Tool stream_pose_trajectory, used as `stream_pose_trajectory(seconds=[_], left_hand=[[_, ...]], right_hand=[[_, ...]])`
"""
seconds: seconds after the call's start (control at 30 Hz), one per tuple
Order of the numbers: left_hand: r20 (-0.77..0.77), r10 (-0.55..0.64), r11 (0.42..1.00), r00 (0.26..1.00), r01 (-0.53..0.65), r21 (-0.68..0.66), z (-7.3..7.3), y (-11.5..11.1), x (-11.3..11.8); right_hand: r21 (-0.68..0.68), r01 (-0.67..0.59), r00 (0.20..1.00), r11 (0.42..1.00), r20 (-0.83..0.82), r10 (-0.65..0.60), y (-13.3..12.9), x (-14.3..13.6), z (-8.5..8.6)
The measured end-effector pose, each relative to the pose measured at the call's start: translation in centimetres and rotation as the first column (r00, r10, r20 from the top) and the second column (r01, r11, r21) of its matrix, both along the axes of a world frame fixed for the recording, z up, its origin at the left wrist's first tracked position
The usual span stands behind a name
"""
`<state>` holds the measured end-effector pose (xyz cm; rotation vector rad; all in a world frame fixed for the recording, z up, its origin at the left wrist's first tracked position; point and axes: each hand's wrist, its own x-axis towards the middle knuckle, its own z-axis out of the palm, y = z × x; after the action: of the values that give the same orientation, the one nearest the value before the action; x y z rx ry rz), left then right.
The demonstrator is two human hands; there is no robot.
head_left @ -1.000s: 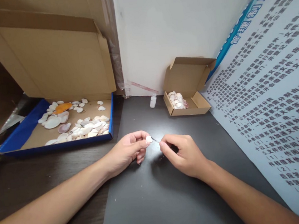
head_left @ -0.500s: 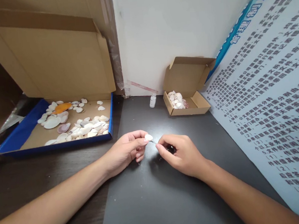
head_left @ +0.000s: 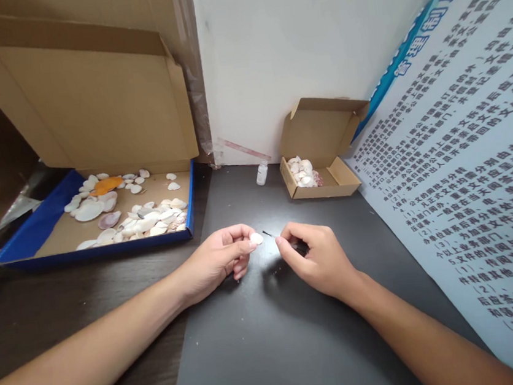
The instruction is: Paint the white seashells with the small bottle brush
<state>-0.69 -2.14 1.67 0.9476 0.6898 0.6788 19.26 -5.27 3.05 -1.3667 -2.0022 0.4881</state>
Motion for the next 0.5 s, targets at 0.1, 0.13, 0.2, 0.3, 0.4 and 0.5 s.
stream_pose_trajectory(seconds=[0.1, 0.13, 0.2, 0.3, 0.4, 0.5], left_hand=[[-0.002, 0.000, 1.000, 1.000, 0.000, -0.001, 0.01, -0.02, 0.02], [-0.004, 0.002, 1.000, 1.000, -0.002, -0.002, 0.03, -0.02, 0.03], [-0.010, 0.006, 1.000, 1.000, -0.006, -0.005, 0.07, -0.03, 0.05], [-0.013, 0.012, 1.000, 1.000, -0.012, -0.003, 0.08, -0.03, 0.08], [-0.028, 0.006, 1.000, 1.000, -0.005, 0.010, -0.02, -0.02, 0.05], [-0.051, -0.013, 0.999, 0.999, 0.015, 0.029, -0.18, 0.01, -0.01]], right_hand=[[-0.017, -0.072, 0.997, 0.997, -0.003, 0.072, 0.01, 0.01, 0.04], [-0.024, -0.077, 0.997, 0.997, 0.000, 0.077, 0.01, 0.00, 0.04], [-0.034, -0.034, 0.999, 0.999, 0.017, 0.035, 0.03, -0.02, 0.02], [-0.041, -0.014, 1.000, 0.999, 0.027, 0.015, 0.06, -0.05, -0.07], [-0.058, -0.092, 0.995, 0.994, 0.018, 0.093, 0.03, -0.09, -0.09], [-0.034, -0.052, 0.999, 0.998, -0.009, 0.052, 0.01, -0.07, 0.04]])
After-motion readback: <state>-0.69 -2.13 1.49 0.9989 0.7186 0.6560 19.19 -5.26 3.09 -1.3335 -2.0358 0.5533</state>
